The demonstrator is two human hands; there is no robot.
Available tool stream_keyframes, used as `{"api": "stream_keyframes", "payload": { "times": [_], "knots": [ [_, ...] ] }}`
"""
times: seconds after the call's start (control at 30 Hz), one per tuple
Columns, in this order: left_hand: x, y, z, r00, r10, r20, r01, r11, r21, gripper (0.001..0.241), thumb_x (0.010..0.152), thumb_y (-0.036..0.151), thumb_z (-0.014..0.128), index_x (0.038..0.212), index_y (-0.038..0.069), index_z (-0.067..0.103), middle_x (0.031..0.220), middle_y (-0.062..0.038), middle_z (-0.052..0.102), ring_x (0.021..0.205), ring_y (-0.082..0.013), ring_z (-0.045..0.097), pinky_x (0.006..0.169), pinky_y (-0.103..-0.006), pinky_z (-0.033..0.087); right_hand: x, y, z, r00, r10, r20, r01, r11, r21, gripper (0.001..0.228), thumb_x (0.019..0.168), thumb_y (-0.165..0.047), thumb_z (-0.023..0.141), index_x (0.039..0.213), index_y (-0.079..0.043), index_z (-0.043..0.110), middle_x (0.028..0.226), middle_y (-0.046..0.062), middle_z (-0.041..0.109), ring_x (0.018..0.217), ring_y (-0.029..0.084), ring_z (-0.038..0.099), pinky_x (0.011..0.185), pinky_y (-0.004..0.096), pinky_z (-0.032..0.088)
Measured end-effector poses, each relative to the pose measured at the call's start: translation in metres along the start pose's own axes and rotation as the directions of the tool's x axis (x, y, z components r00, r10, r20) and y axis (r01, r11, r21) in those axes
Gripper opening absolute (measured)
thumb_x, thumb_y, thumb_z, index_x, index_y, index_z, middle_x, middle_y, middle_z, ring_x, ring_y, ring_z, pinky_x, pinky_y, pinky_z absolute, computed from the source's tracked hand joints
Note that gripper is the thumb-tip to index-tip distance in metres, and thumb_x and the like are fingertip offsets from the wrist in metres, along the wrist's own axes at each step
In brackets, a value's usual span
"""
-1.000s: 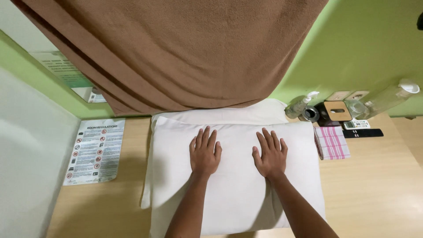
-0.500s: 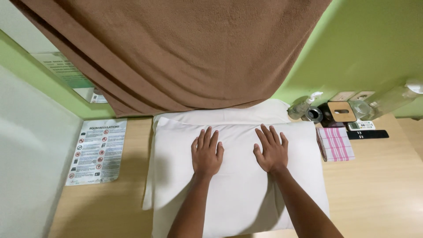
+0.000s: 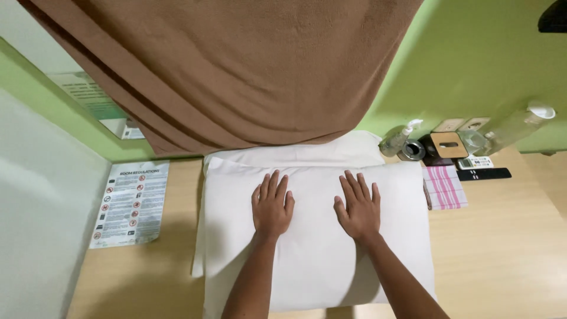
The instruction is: The person picks up a white pillow from a bed, carries it to a nearby desk, and places it on the surface. They then return to the bed, pick up a second white pillow, and place it on the desk next to the first one.
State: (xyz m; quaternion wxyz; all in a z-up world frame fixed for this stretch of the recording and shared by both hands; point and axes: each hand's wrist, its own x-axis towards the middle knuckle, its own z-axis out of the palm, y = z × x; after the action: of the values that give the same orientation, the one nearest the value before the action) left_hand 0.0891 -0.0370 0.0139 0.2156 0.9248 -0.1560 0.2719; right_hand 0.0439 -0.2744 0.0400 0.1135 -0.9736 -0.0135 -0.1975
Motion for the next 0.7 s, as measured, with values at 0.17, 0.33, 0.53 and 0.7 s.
{"api": "stream_keyframes", "payload": {
  "times": [0.17, 0.33, 0.53, 0.7],
  "knots": [
    [-0.006, 0.003, -0.013, 1.000, 0.010, 0.001, -0.010, 1.000, -0.012, 0.047, 0.103, 0.033, 0.050, 0.145, 0.014, 0.059, 0.159, -0.008, 0.047, 0.150, -0.0274, 0.039, 0.118, -0.0471, 0.028, -0.051, -0.035, -0.006, 1.000, 0.003, -0.025, -0.002, 0.999, 0.054, 0.067, 0.100, -0.045, 0.044, 0.158, -0.013, 0.037, 0.169, 0.006, 0.029, 0.157, 0.028, 0.019, 0.125, 0.052, 0.007],
    [-0.019, 0.013, -0.034, 0.999, 0.028, 0.023, -0.028, 1.000, -0.003, 0.049, 0.102, 0.032, 0.050, 0.147, 0.016, 0.056, 0.162, -0.007, 0.042, 0.151, -0.0278, 0.035, 0.118, -0.0483, 0.027, -0.082, -0.048, -0.002, 1.000, 0.001, -0.024, 0.000, 0.998, 0.057, 0.067, 0.101, -0.045, 0.043, 0.160, -0.016, 0.034, 0.170, 0.007, 0.022, 0.158, 0.029, 0.014, 0.124, 0.052, 0.006],
    [-0.061, 0.026, -0.061, 0.925, 0.346, 0.158, -0.336, 0.938, -0.091, 0.055, 0.103, 0.037, 0.051, 0.154, 0.017, 0.050, 0.166, -0.003, 0.037, 0.153, -0.0267, 0.031, 0.120, -0.0485, 0.024, -0.086, -0.048, 0.003, 0.999, 0.021, -0.036, -0.020, 0.999, 0.047, 0.065, 0.102, -0.045, 0.042, 0.160, -0.017, 0.033, 0.171, 0.006, 0.022, 0.158, 0.029, 0.013, 0.124, 0.052, 0.007],
    [-0.080, 0.019, -0.075, 0.946, 0.264, 0.190, -0.246, 0.963, -0.113, 0.054, 0.101, 0.041, 0.056, 0.153, 0.028, 0.052, 0.167, -0.004, 0.035, 0.153, -0.0260, 0.031, 0.120, -0.0485, 0.024, -0.082, -0.047, 0.004, 0.999, 0.023, -0.037, -0.022, 0.999, 0.040, 0.066, 0.101, -0.045, 0.040, 0.160, -0.017, 0.033, 0.171, 0.006, 0.022, 0.158, 0.029, 0.013, 0.125, 0.052, 0.007]
  ]
}}
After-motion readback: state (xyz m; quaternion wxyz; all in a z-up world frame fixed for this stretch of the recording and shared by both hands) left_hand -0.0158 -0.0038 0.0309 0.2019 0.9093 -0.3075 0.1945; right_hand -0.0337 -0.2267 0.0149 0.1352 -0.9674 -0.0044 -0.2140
